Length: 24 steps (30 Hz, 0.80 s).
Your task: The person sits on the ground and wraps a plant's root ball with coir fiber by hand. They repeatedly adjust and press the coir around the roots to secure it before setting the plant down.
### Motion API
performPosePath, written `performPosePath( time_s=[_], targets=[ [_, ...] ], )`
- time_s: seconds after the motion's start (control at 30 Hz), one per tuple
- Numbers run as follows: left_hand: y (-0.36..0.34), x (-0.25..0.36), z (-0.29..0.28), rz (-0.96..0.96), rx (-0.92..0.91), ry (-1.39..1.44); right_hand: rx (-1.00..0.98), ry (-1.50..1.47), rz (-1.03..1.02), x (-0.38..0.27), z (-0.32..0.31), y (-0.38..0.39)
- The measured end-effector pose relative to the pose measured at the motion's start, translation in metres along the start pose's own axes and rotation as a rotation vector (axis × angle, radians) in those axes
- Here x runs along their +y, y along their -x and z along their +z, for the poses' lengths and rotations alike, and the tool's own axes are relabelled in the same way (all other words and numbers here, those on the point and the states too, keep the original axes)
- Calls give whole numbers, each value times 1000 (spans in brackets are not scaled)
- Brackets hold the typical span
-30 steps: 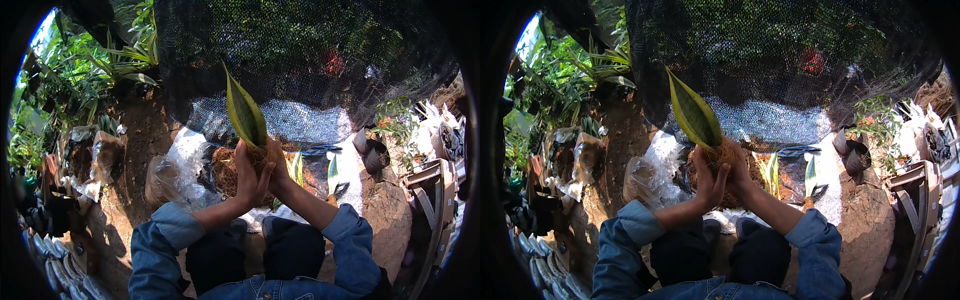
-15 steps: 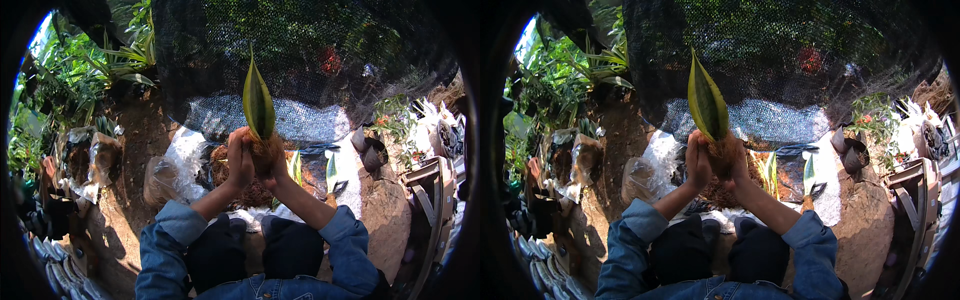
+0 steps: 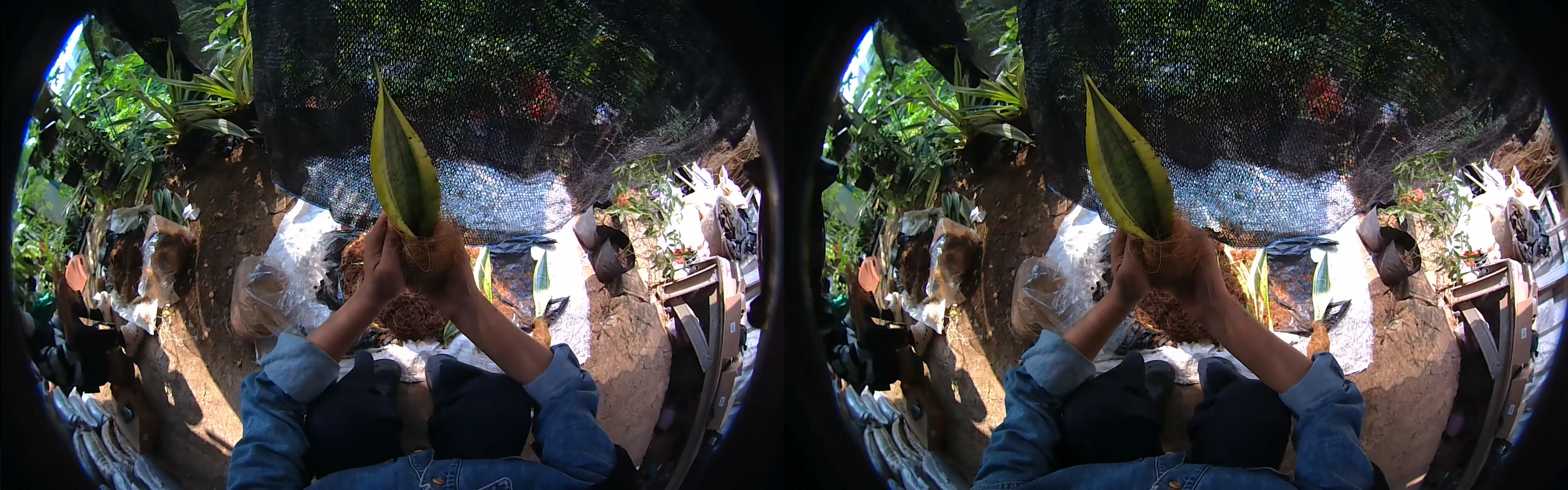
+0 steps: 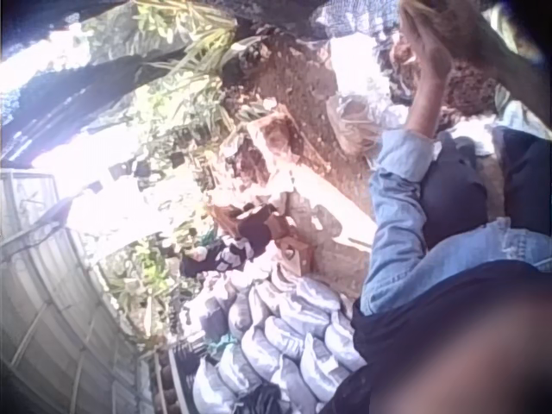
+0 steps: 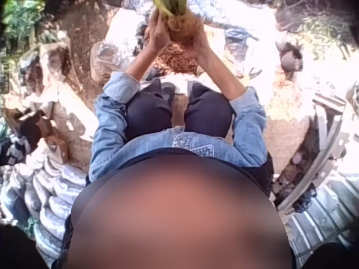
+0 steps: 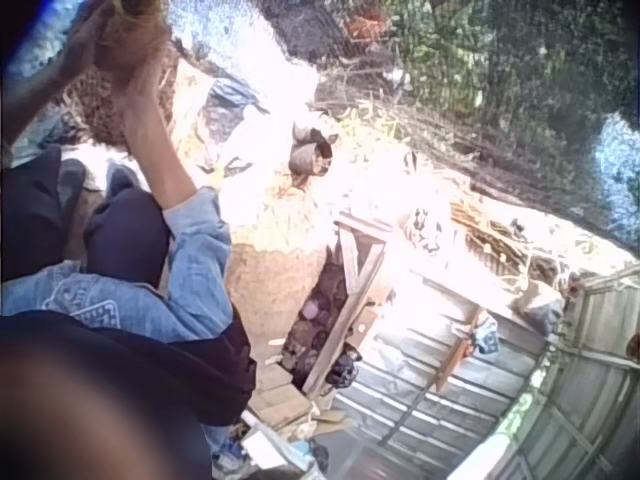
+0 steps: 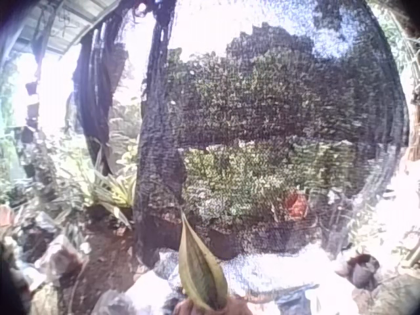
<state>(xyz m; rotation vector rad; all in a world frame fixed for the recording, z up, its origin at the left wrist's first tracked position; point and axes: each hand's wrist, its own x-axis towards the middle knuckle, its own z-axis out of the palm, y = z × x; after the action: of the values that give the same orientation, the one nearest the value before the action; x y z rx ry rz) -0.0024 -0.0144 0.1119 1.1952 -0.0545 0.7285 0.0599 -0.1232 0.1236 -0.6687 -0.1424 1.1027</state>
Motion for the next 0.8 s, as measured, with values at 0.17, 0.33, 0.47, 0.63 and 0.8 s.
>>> performPosePath(
  time_s=[0.17,0.33,0.47,0.63,0.8],
  targets=[
    [5,-4,-8,23,88,-38,4,-26,108,-7,5,11],
    [7,2,-10,32,115,-59,70,236,-183,-19,-10,8],
    [6,6,-8,27,175,-109,46,377,-334,-21,-18,10],
    [1,12,3,88,131,-187,-119,921,-627,-13,-6,15],
    [3,18,12,81,150,-247,-83,894,-603,-1,-2,14]
  ],
)
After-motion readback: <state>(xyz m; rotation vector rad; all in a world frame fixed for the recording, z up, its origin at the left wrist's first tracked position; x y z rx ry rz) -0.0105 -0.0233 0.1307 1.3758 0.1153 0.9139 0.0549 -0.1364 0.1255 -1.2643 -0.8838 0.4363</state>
